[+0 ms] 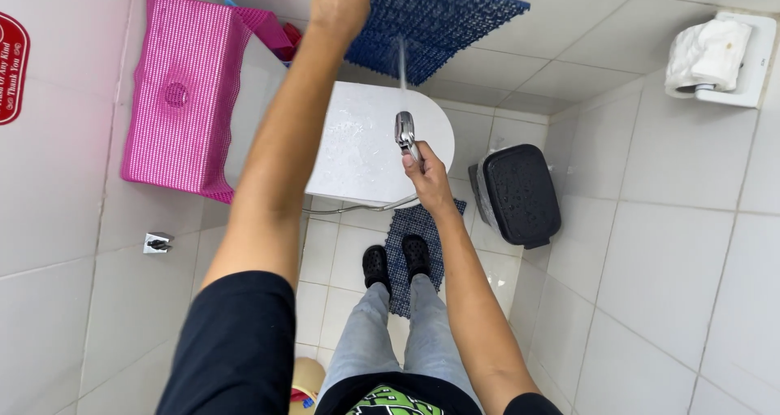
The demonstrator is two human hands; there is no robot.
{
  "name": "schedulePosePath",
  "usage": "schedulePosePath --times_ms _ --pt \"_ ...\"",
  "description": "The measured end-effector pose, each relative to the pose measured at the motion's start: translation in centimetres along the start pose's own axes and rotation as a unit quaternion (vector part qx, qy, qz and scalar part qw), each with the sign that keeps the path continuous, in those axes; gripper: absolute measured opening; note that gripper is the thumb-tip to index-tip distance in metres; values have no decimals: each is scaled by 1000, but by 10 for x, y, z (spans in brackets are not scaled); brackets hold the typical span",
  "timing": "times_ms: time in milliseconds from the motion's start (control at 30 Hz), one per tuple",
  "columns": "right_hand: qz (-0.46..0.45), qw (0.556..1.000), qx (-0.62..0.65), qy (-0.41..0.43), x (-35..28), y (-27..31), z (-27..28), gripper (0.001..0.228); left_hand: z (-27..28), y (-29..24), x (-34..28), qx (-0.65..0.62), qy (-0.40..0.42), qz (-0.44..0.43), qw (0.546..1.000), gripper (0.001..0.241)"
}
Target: Washing and rinsing plastic bathroom mats in a bathroom using a hand-held shower head.
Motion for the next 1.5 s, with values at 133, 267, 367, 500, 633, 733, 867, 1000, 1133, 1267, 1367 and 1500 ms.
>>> schedulePosePath --times_ms 133,267,367,500,633,733,867,1000,1133,1267,1367,1500 --pt "-2 999 -39 6 5 10 -8 48 -29 -27 -21 0 15 37 999 12" --pt "-6 999 -42 12 4 19 -14 50 -56 -33 -40 -1 36 57 998 15" --pt "-19 999 -48 9 4 16 -13 52 -68 -34 -48 -6 81 76 994 17" --pt "16 999 -49 -7 3 16 2 54 -71 -38 -50 2 112 77 991 18" --pt "21 998 17 -57 3 18 25 56 -69 -34 -50 1 116 83 990 18" --pt "-4 995 53 -89 3 15 26 55 -65 -30 -49 -5 116 94 989 15" --pt "18 997 20 -74 3 4 9 55 -58 -29 -47 -11 105 96 990 15" --pt "40 998 -32 -44 -2 15 -15 57 -62 -29 -48 -14 109 98 989 14" --pt "43 997 -32 -55 -14 20 -20 61 -65 -33 -50 -13 114 90 989 12" --pt "48 995 -39 -78 -31 17 -17 63 -85 -42 -55 -18 102 64 993 11" --pt "58 995 -34 -74 -45 13 -15 64 -100 -51 -68 -1 82 52 995 11" --pt "55 996 -27 -61 -52 12 -14 65 -109 -54 -75 32 58 49 997 11"
Point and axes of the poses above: each hand's wrist, its own x-axis towards the middle knuckle, its own z-axis out of the back of the hand, y = z × x, the point moved 1 cm from there along x, towards the middle knuckle, and after that the axes turned 7 degrees about x, right-handed, at the moved point
